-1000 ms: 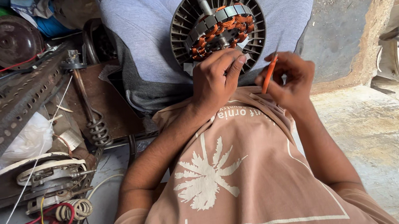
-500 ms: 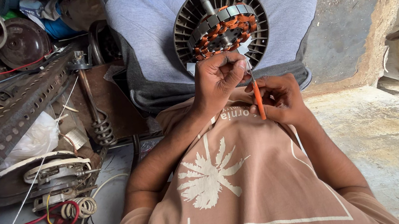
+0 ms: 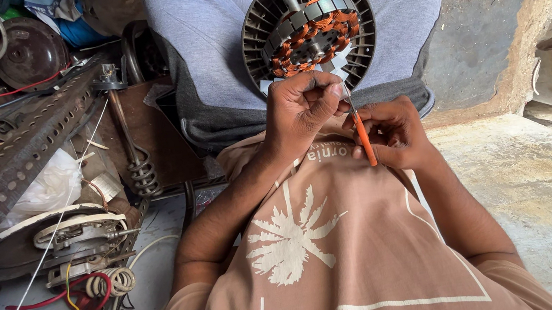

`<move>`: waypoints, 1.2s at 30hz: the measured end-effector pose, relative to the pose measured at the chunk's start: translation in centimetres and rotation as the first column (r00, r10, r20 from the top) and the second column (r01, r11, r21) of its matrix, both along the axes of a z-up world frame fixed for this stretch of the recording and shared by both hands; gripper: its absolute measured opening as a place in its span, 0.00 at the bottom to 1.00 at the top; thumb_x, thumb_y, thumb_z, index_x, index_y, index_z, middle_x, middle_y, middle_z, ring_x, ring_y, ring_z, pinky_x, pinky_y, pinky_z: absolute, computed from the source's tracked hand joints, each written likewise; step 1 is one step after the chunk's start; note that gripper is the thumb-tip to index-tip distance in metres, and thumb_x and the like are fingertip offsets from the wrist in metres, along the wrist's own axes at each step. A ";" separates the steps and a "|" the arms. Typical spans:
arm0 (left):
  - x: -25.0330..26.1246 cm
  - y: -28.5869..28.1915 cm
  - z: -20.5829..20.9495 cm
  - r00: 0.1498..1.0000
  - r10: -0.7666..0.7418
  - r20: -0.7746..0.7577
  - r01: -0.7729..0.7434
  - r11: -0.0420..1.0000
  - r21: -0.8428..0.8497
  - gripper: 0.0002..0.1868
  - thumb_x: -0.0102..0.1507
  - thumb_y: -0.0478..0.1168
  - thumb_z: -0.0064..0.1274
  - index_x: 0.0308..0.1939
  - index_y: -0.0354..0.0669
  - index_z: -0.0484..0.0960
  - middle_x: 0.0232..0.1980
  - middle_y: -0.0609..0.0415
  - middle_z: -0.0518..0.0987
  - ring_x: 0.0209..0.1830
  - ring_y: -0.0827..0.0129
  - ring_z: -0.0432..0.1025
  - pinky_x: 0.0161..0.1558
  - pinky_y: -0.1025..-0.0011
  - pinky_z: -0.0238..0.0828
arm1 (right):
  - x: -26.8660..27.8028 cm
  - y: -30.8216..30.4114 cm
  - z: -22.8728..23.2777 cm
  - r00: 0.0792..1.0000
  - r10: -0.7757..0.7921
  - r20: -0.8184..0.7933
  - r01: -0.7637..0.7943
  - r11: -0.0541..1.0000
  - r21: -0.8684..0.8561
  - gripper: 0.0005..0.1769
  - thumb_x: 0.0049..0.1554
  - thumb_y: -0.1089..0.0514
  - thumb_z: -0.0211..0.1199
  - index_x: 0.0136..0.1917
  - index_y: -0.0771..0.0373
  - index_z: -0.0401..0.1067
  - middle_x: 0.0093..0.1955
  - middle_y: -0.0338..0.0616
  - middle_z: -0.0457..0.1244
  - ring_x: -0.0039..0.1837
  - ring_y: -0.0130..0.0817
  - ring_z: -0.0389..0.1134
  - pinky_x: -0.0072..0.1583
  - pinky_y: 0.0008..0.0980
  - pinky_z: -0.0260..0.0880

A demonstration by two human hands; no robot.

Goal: The person is repairing a motor stator by hand. They use a screwdriver to adjust the copper windings and insert small white insulating pieces into the slots of the stator. The person repeatedly rotates the stator to access different sections while working.

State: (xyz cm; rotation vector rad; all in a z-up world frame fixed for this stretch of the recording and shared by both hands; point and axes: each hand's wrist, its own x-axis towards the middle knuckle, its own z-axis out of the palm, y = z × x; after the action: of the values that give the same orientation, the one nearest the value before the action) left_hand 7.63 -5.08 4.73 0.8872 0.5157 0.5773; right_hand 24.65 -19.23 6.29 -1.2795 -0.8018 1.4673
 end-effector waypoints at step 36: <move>-3.1 3.1 0.4 0.823 0.166 -0.544 0.295 0.694 0.657 0.07 0.67 0.36 0.59 0.40 0.33 0.86 0.35 0.46 0.85 0.28 0.67 0.80 0.27 0.75 0.77 | 1.1 1.6 -1.8 0.900 -0.307 0.310 0.290 0.952 0.103 0.14 0.56 0.66 0.68 0.56 0.69 0.74 0.43 0.41 0.71 0.39 0.17 0.69 0.42 0.17 0.68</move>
State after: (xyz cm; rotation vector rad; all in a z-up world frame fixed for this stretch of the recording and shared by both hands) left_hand 4.55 -2.02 5.16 1.8820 0.8129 0.4298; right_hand 25.72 -17.67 4.51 -1.5493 -0.8067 0.9975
